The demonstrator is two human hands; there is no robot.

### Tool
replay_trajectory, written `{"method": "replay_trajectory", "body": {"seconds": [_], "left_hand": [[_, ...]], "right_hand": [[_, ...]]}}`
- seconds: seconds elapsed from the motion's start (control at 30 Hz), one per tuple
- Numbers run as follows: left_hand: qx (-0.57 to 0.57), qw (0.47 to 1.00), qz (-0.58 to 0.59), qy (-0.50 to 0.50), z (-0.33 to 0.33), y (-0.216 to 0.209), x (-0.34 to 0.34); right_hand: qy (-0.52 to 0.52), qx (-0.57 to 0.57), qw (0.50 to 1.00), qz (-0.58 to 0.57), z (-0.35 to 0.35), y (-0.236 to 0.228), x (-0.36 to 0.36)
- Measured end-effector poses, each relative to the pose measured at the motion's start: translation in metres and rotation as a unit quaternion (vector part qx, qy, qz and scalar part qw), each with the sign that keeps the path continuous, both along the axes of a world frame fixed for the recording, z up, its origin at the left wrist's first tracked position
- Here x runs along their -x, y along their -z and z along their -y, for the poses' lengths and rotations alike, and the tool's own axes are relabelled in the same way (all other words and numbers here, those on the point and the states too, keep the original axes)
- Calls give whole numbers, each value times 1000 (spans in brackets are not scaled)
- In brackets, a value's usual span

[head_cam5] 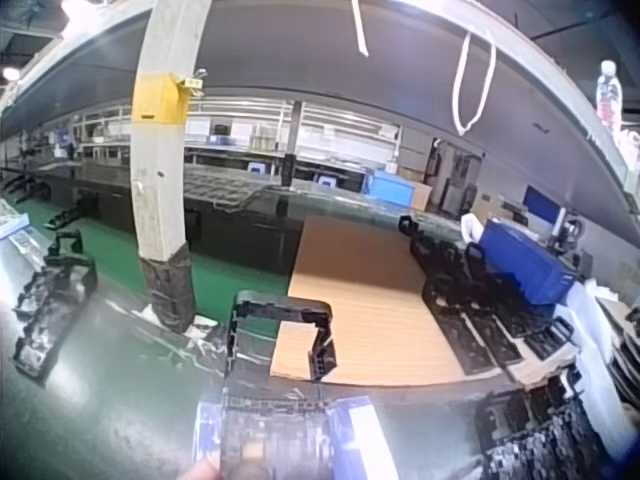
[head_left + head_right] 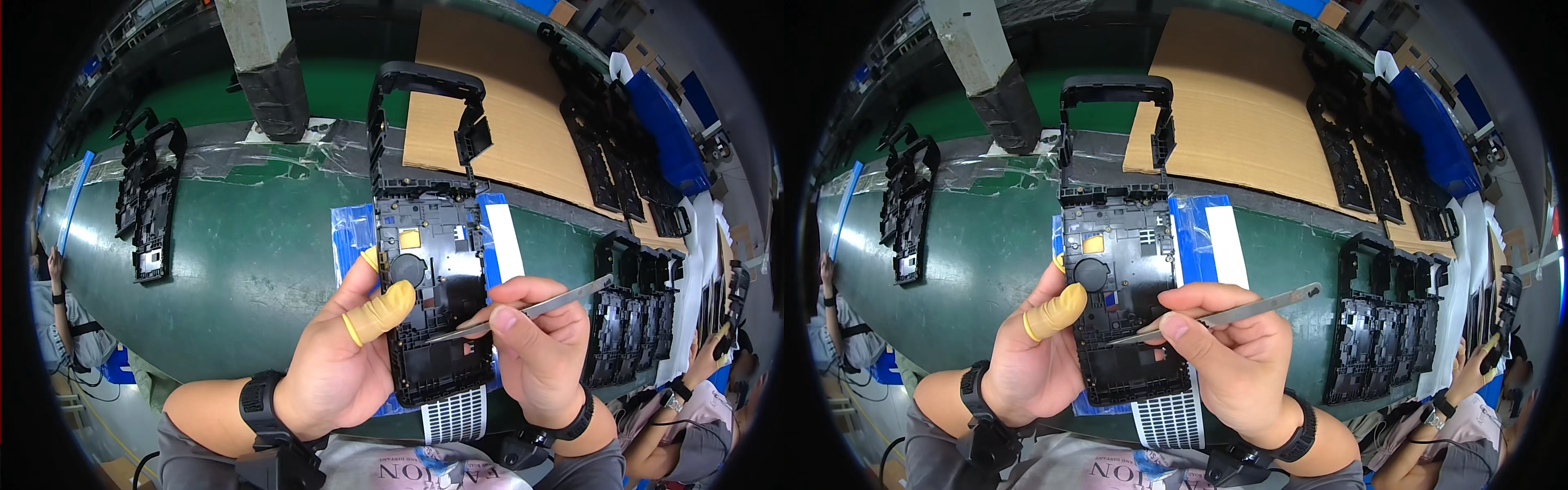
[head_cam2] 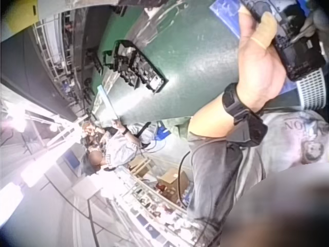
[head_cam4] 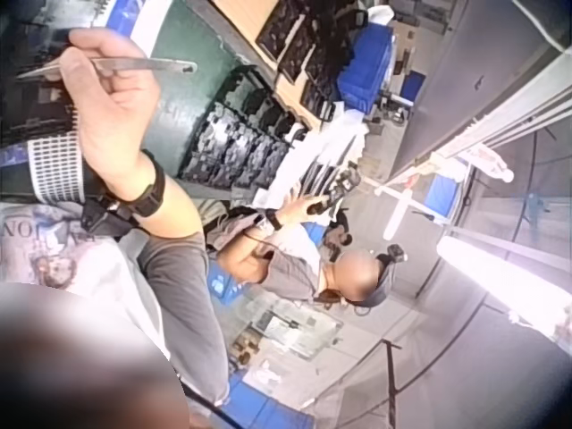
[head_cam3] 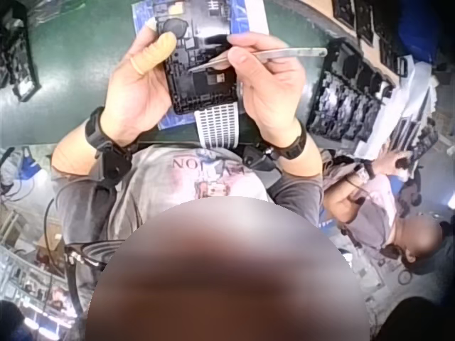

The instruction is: The recorder is using tweezers to meticulously position and secure components inside a black plastic housing on an assembly line.

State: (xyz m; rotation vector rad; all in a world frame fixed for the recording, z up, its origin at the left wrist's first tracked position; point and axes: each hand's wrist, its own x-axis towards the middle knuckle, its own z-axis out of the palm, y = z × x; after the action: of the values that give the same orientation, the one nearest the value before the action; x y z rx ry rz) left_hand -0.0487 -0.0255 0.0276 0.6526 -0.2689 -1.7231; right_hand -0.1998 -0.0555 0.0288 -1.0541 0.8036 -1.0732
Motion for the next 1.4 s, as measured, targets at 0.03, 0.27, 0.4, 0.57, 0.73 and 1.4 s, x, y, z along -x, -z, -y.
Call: {"method": "replay_trajectory", "body": {"seconds": [0.03,0.27,0.4,0.57,0.73,1.4], "left_hand": [[0,1000,0,0,0,0,0],[12,999,-34,19,1,3,-4],[18,998,-55,31,0,0,-5],[6,998,-60,23,1,1,-3],[10,998,-55,34,0,-2,-1],[161,962,109,-192,22,-17,-39]], "right_hand": [[0,0,1000,0,0,1,1],[-24,-16,998,59,2,4,3],[-2,2,1000,3,0,0,0],[-29,-4,999,44,1,5,5],[-28,9,998,47,0,4,4],[81,31,996,-23,57,33,6]]}}
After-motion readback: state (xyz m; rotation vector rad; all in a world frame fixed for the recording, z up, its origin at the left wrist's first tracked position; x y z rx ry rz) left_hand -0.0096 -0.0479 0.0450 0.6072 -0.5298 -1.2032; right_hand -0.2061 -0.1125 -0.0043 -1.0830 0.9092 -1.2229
